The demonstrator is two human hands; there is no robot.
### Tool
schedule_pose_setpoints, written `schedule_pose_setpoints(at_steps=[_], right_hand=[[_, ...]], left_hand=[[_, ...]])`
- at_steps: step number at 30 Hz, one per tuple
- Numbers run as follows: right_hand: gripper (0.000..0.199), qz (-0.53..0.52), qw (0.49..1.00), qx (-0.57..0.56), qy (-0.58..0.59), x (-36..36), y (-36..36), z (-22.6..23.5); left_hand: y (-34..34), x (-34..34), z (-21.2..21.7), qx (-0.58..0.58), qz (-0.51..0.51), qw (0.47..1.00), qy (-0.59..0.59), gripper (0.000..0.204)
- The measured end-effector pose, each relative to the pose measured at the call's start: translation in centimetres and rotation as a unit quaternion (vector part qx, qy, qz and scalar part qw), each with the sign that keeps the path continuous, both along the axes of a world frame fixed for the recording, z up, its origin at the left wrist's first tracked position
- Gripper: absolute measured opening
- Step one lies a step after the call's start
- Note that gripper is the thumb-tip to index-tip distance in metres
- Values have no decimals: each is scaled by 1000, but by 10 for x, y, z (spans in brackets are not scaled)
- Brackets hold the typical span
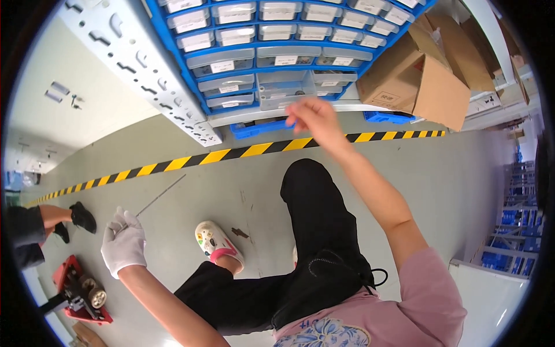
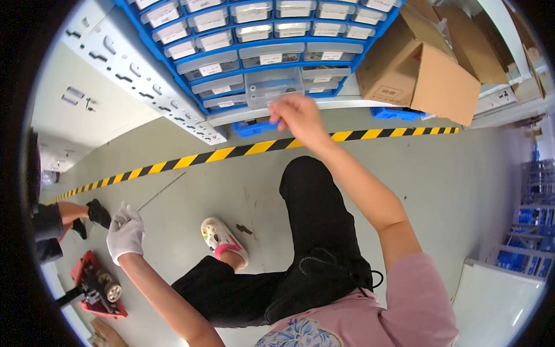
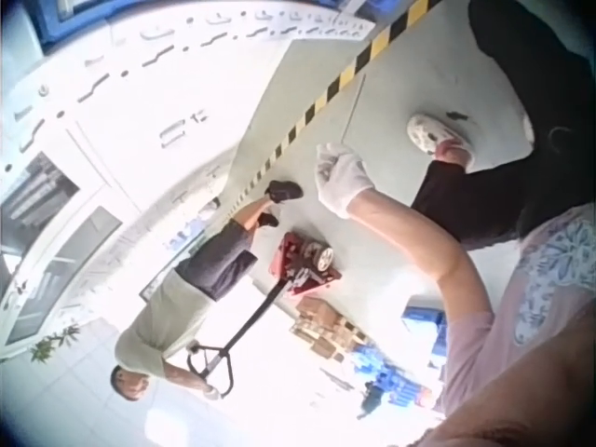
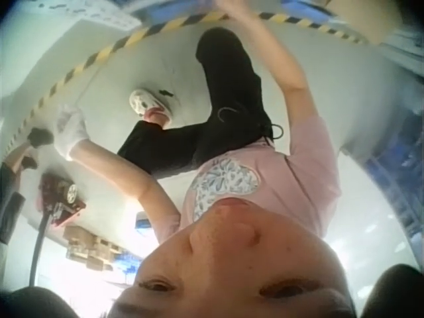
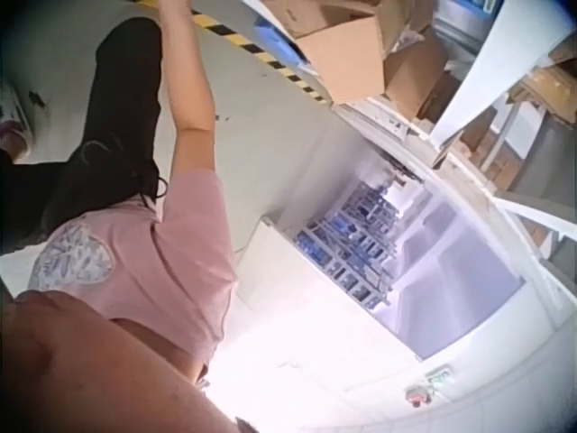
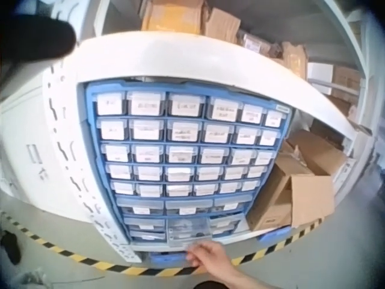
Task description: Inspecting metal rods using a digital caliper and checking inventory in storage bins.
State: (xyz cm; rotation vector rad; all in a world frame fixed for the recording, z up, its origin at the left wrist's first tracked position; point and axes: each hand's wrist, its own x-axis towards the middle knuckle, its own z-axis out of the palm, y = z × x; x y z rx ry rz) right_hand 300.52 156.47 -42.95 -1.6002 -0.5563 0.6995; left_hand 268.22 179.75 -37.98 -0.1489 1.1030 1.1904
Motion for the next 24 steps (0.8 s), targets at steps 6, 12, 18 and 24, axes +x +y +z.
schedule_pose_setpoints(at_steps=[6,12,18,24], right_hand=[[15,78,886,-255,-380,44,55,20],[23,136,873,-379,-274,68,91,-7],[36,84,845,-456,-267,59,101,-5],[37,39,853,-467,-229,53,103,-4]], left_hand=[[-3,2,0,10,-6,1000,-8,12],[-9,5,6,0,10,1000,-26,12],[-8,0,1,8,-8,1000,-25,11],[-15,13,7,-9,11,1000,-27,12]])
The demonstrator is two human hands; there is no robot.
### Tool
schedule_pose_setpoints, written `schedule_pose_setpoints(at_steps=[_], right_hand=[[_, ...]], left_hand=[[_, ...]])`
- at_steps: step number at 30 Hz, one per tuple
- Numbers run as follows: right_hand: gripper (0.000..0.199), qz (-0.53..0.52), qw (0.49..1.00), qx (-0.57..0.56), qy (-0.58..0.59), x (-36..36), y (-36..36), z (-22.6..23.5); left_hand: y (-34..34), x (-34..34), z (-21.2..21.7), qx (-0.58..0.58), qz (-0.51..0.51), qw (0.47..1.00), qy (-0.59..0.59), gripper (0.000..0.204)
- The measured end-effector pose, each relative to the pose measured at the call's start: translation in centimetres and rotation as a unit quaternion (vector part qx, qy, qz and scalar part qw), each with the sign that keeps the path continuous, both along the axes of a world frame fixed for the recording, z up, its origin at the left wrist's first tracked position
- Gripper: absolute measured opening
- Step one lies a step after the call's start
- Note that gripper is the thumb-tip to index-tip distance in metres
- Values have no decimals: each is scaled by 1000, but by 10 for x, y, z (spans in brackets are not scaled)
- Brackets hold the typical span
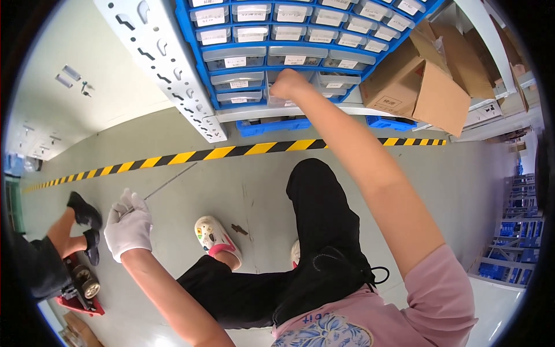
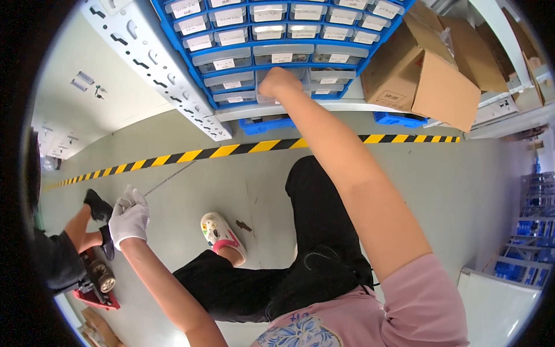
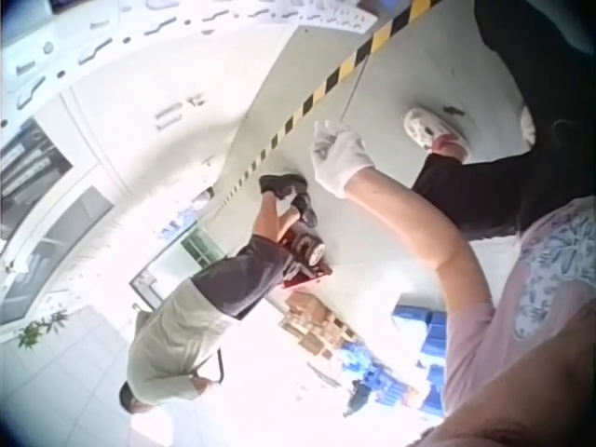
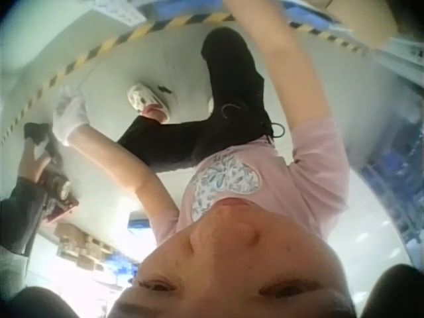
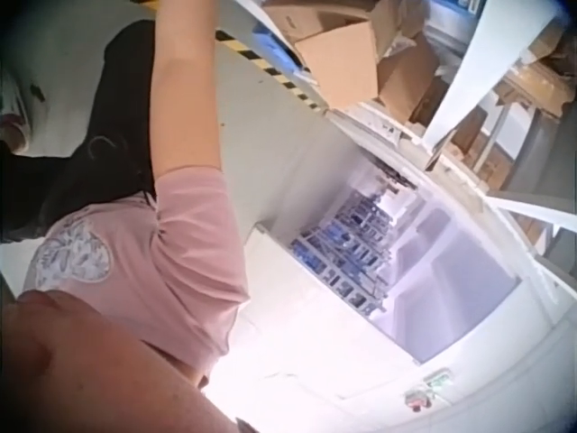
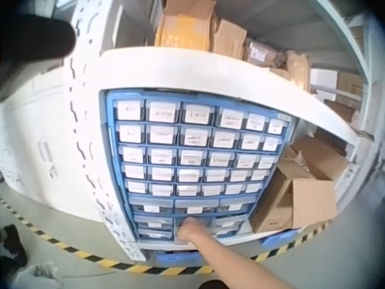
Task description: Inspecting metal rods using a digital caliper and checking inventory in storage bins.
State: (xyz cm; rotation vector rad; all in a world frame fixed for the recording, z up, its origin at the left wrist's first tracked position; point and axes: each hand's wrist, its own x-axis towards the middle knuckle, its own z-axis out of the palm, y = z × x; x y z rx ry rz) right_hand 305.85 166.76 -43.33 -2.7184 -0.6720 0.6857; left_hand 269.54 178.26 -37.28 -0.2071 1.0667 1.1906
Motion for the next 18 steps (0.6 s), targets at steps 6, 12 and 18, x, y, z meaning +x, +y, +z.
schedule_pose_setpoints(at_steps=[6,12,18], right_hand=[[30,68,987,138,53,1,-33,23],[22,-13,855,459,242,-53,-73,61],[20,48,499,551,668,-118,-81,49]], left_hand=[[-4,4,-1,28,-16,999,13,14],[-22,15,-5,249,-212,945,24,21],[-55,58,0,372,-322,846,205,30]])
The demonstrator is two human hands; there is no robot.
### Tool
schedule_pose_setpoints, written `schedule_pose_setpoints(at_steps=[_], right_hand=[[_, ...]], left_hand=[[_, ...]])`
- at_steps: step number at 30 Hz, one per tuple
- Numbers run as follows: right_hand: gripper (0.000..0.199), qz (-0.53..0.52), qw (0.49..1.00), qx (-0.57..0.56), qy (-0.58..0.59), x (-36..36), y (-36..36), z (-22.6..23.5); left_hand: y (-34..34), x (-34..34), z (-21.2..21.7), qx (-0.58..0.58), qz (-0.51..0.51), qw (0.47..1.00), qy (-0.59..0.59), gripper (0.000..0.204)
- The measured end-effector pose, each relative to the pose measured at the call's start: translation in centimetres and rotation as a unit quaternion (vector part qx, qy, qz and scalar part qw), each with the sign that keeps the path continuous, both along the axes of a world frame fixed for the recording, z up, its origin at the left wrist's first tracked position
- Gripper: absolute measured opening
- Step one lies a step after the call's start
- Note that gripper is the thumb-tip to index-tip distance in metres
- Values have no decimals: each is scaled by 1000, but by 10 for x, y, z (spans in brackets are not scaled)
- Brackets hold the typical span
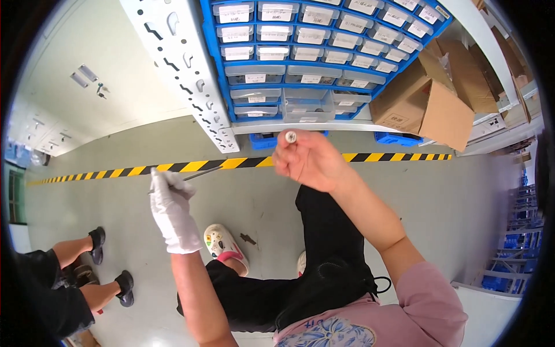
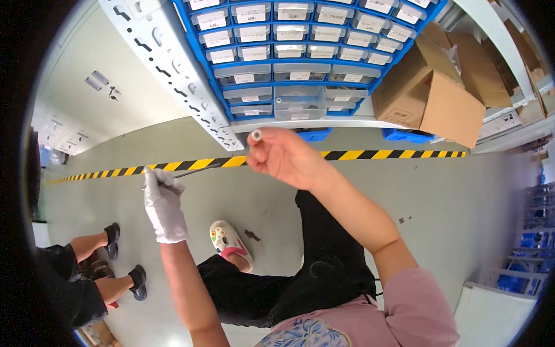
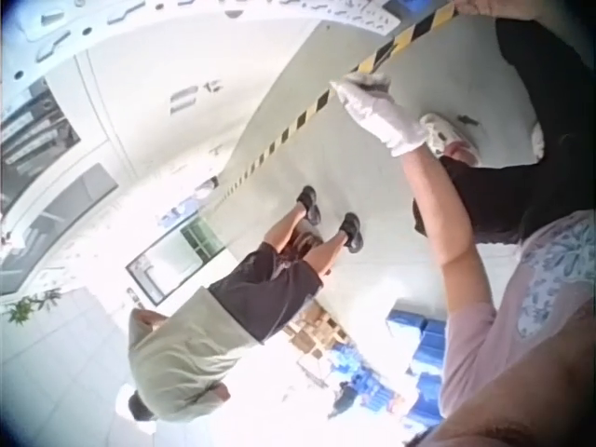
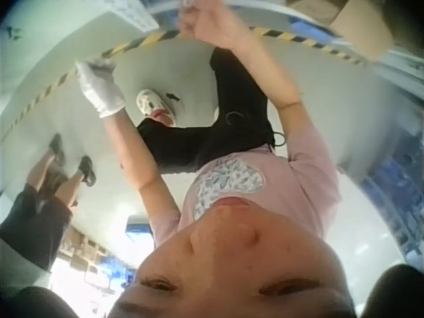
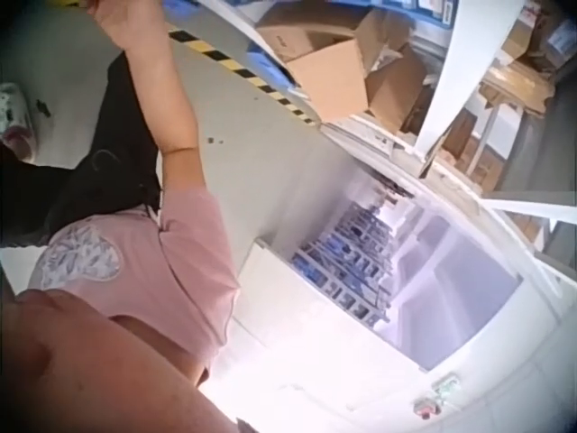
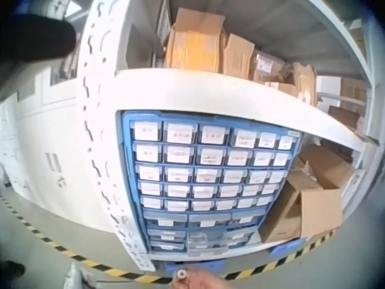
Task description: Inspecting metal rods using a digital caliper and checking inventory in storage bins.
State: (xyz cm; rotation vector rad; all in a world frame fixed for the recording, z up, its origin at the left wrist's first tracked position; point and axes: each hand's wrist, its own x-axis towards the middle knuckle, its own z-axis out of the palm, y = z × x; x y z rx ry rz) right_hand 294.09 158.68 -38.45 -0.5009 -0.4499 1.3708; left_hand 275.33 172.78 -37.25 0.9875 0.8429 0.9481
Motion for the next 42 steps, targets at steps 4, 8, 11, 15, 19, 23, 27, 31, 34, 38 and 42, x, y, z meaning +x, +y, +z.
schedule_pose_setpoints(at_steps=[4,8,11,15,19,23,27,31,34,38,42], right_hand=[[18,35,999,-18,29,-17,4,1],[16,51,998,-2,29,-22,5,5],[16,41,999,9,0,-26,6,2],[16,26,999,-14,-24,-29,5,7],[15,-62,985,-70,-147,-38,3,17],[23,-271,794,-51,-541,-35,-1,28],[20,-297,759,-30,-578,-38,-4,40],[17,-309,743,-16,-593,-40,-5,44],[17,-311,744,-17,-591,-41,-6,42],[17,-314,747,-10,-586,-41,-5,39],[17,-321,743,-15,-587,-38,-7,39]], left_hand=[[-8,1,3,13,-40,999,20,34],[-9,-3,3,-10,-37,999,22,34],[-7,-6,3,-13,-23,999,32,34],[-3,-9,0,-22,-24,999,28,33],[0,-11,0,-37,-20,999,22,33],[1,-8,1,-49,-20,999,7,32],[1,-9,2,-46,-18,999,11,31],[1,-10,0,-48,-16,999,13,30],[1,-11,0,-50,-18,999,11,30],[1,-12,1,-51,-14,998,20,30],[0,-7,3,-59,-10,998,29,29]])
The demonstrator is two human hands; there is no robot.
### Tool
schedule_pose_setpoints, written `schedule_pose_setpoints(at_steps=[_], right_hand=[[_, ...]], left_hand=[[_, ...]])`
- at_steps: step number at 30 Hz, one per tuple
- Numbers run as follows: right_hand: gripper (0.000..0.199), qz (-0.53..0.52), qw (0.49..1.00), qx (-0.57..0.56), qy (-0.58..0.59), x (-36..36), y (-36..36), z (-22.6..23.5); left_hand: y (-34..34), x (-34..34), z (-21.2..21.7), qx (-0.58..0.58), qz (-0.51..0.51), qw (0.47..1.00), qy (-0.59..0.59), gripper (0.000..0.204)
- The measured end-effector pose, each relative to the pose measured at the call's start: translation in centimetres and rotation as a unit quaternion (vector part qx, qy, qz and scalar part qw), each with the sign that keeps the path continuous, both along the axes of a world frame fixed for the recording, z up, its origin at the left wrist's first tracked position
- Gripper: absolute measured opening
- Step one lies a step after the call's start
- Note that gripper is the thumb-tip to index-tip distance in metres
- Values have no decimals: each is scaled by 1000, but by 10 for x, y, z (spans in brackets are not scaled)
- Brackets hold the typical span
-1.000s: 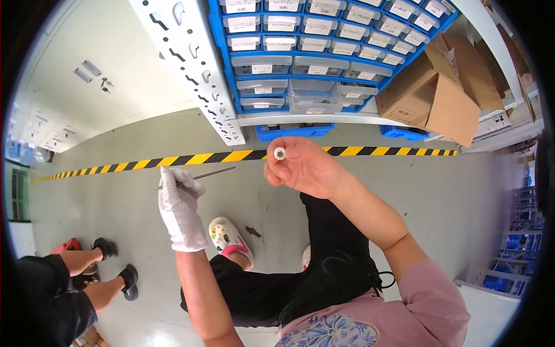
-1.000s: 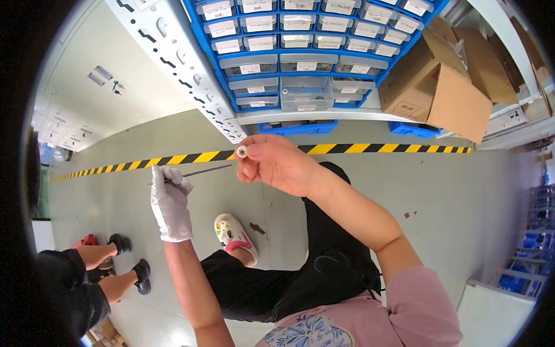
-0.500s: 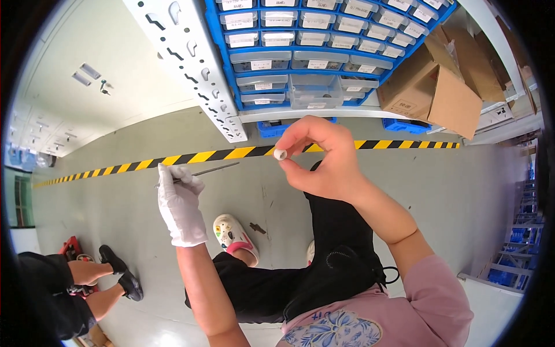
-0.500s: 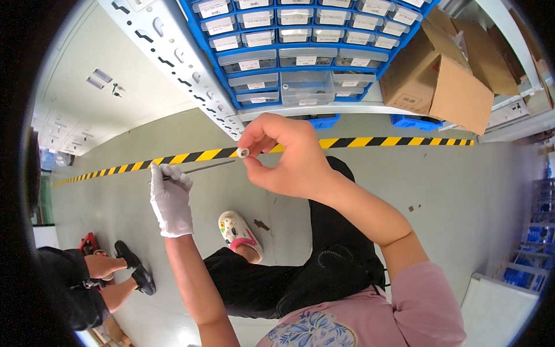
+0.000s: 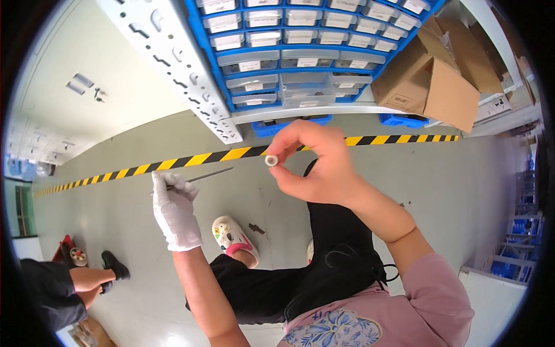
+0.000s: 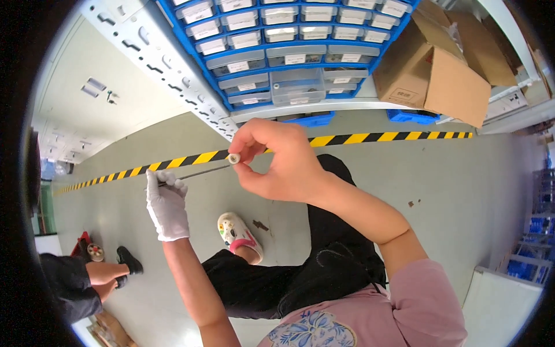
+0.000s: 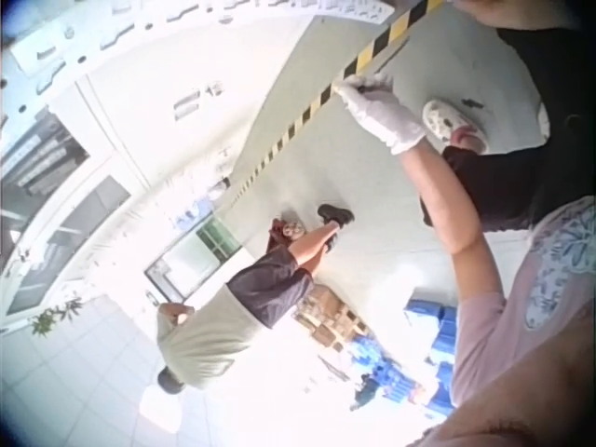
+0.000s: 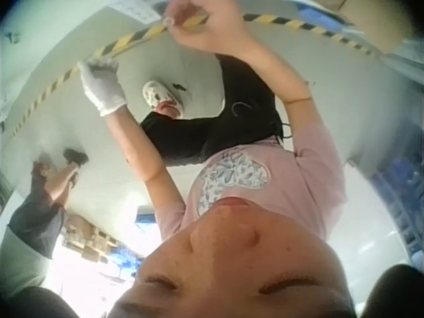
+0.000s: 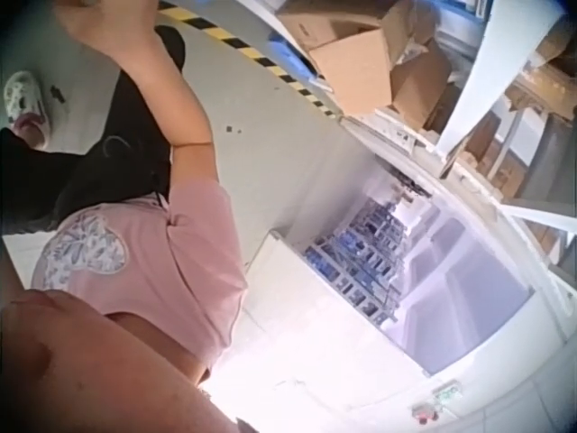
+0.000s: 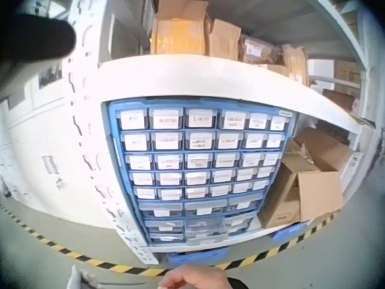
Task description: Inspecting metal rods using a digital caliper and checking inventory in storage bins.
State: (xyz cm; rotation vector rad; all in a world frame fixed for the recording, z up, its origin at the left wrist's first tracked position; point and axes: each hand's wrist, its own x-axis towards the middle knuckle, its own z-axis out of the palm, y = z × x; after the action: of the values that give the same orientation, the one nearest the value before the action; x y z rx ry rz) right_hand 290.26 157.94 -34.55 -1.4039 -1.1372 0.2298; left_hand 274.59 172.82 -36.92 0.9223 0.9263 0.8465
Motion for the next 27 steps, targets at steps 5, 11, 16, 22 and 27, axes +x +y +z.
schedule_pose_setpoints(at_steps=[5,11,16,22,27], right_hand=[[13,-46,986,-161,-25,8,6,-48],[11,-252,955,-137,-70,55,-2,-90],[11,-332,927,-72,-160,84,12,-83],[14,-312,891,-242,-225,126,30,-84],[22,-196,814,-531,-129,138,52,-61]], left_hand=[[6,-3,-5,-18,-29,998,-54,27],[-5,-2,0,-11,-32,999,-5,25],[4,-18,-14,-17,-24,1000,3,27],[-3,-10,-20,-39,-9,999,11,26],[-6,-6,-9,-26,-13,999,14,27]])
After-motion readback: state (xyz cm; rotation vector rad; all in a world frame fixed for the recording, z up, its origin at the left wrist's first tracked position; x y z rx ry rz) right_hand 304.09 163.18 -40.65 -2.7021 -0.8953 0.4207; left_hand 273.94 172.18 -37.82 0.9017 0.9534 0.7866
